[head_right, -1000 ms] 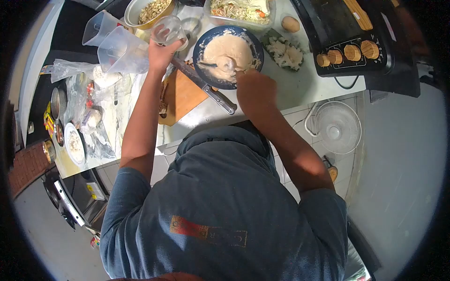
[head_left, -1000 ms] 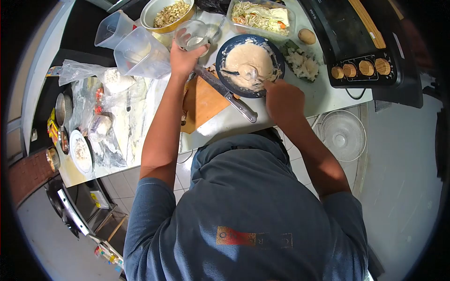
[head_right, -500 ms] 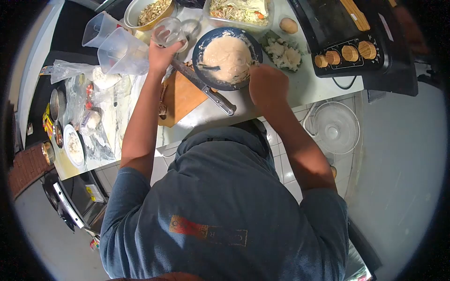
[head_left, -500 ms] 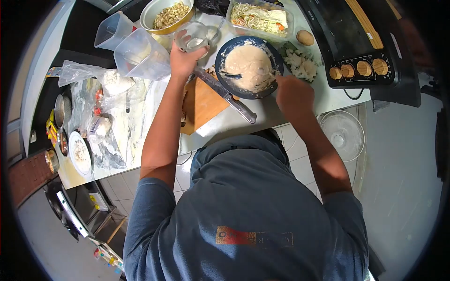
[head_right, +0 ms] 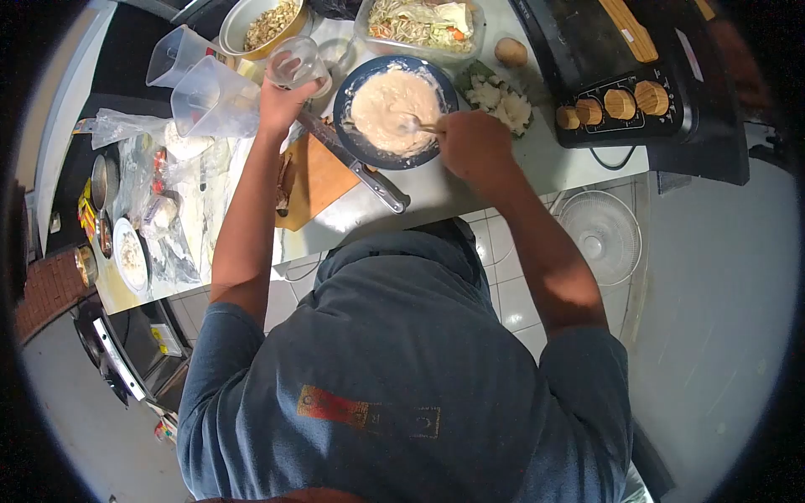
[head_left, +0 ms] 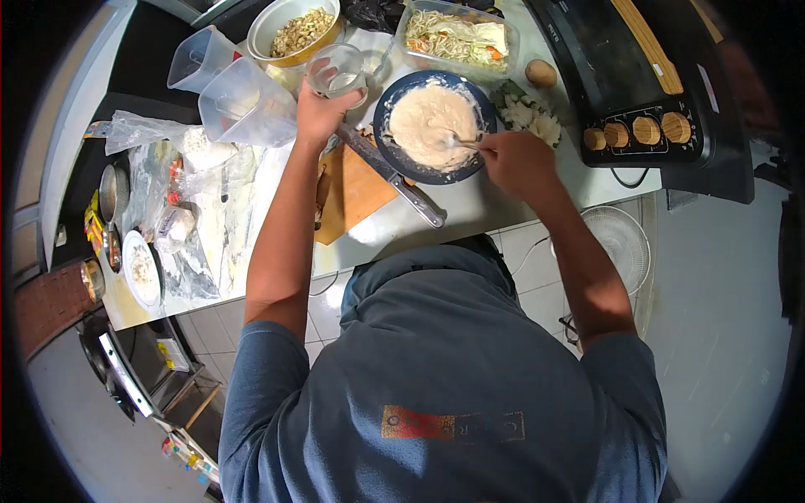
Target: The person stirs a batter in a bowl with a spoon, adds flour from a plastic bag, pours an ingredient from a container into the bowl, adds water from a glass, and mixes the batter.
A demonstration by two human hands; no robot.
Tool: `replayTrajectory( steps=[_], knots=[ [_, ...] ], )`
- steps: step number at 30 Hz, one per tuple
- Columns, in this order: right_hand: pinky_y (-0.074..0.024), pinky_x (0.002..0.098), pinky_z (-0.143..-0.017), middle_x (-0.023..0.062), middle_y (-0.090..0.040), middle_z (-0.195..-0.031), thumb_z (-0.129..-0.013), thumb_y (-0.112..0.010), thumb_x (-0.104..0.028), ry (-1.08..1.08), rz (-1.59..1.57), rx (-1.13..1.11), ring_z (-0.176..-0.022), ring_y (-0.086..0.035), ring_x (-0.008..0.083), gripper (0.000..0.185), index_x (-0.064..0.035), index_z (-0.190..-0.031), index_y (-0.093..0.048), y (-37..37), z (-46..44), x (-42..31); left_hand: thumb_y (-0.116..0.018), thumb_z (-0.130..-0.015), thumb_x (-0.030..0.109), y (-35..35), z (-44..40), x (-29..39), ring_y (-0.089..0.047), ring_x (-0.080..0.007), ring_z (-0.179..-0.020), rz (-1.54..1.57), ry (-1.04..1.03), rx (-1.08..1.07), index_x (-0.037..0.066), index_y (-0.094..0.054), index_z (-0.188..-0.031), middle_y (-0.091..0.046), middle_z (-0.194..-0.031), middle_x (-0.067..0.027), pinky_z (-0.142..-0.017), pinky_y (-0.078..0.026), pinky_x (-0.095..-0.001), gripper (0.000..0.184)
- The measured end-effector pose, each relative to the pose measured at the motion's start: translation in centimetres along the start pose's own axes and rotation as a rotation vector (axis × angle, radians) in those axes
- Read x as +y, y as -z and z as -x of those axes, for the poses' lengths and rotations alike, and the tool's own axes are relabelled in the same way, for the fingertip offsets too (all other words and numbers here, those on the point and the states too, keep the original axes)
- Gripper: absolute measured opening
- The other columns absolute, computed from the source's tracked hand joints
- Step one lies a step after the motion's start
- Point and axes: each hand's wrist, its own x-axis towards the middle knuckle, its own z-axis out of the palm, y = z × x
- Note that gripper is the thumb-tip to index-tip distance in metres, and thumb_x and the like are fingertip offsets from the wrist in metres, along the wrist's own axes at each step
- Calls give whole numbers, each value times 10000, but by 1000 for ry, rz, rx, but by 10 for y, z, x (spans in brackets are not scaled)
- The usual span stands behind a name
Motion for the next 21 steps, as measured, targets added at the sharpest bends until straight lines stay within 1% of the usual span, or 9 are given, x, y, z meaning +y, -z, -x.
replayTrajectory(
  steps=[1,3,4,9,10,12,16,18,21],
  knots=[
    [-522,465,-675,132,-685,-801,-874,-600,-223,3,0,0,-762,-658,359,161,-135,-910,-730,0,0,4,-895,-630,145,-1,1,3,-585,-234,-1138,-28,4,2,24,-437,-1351,-560,-1305,-173,-968,-477,-341,863],
    [-506,480,-645,131,-666,-760,-871,-585,-213,53,66,230,-747,-651,360,154,-118,-812,-691,-1,-2,11,-889,-633,137,-2,1,6,-584,-234,-1140,-58,6,6,22,-441,-1344,-562,-1301,-171,-969,-476,-341,848],
    [-506,480,-645,131,-666,-760,-871,-585,-213,51,63,231,-747,-651,360,154,-118,-812,-691,-5,-3,7,-885,-632,133,-3,2,6,-581,-232,-1145,-34,9,7,20,-446,-1337,-564,-1295,-167,-971,-474,-341,838],
    [-548,468,-702,127,-696,-806,-839,-546,-141,64,125,-127,-780,-689,335,180,-119,-830,-725,14,3,-8,-883,-624,135,-2,5,4,-578,-230,-1149,-53,-64,38,13,-453,-1325,-570,-1275,-158,-972,-473,-338,832],
    [-548,468,-702,127,-696,-806,-839,-546,-141,65,123,-128,-780,-689,335,180,-119,-830,-725,12,2,-3,-881,-621,136,-2,6,6,-584,-226,-1140,-53,-116,45,10,-458,-1323,-574,-1268,-151,-970,-474,-335,830],
    [-494,487,-619,152,-632,-720,-863,-559,-203,103,57,181,-731,-637,381,175,-106,-750,-651,4,-2,10,-878,-617,137,-2,9,14,-589,-222,-1131,-55,-166,52,7,-463,-1321,-578,-1262,-144,-968,-474,-332,828],
    [-549,462,-709,120,-700,-811,-831,-554,-132,163,-9,71,-809,-694,321,178,-118,-839,-732,-3,-9,1,-860,-614,124,-1,15,38,-585,-206,-1139,-156,-240,-13,13,-479,-1315,-589,-1251,-126,-969,-473,-330,806],
    [-546,450,-716,118,-699,-814,-831,-555,-131,80,139,-108,-809,-688,321,180,-118,-877,-729,15,-1,6,-855,-613,120,-1,19,47,-582,-201,-1144,-157,-247,-30,18,-484,-1313,-591,-1249,-122,-969,-472,-329,798],
    [-545,435,-717,121,-699,-820,-831,-555,-126,64,134,46,-805,-686,324,169,-103,-876,-716,10,-8,17,-849,-613,109,-3,30,54,-583,-205,-1141,-203,-253,1,23,-483,-1311,-587,-1251,-122,-964,-477,-337,793]
  ],
)
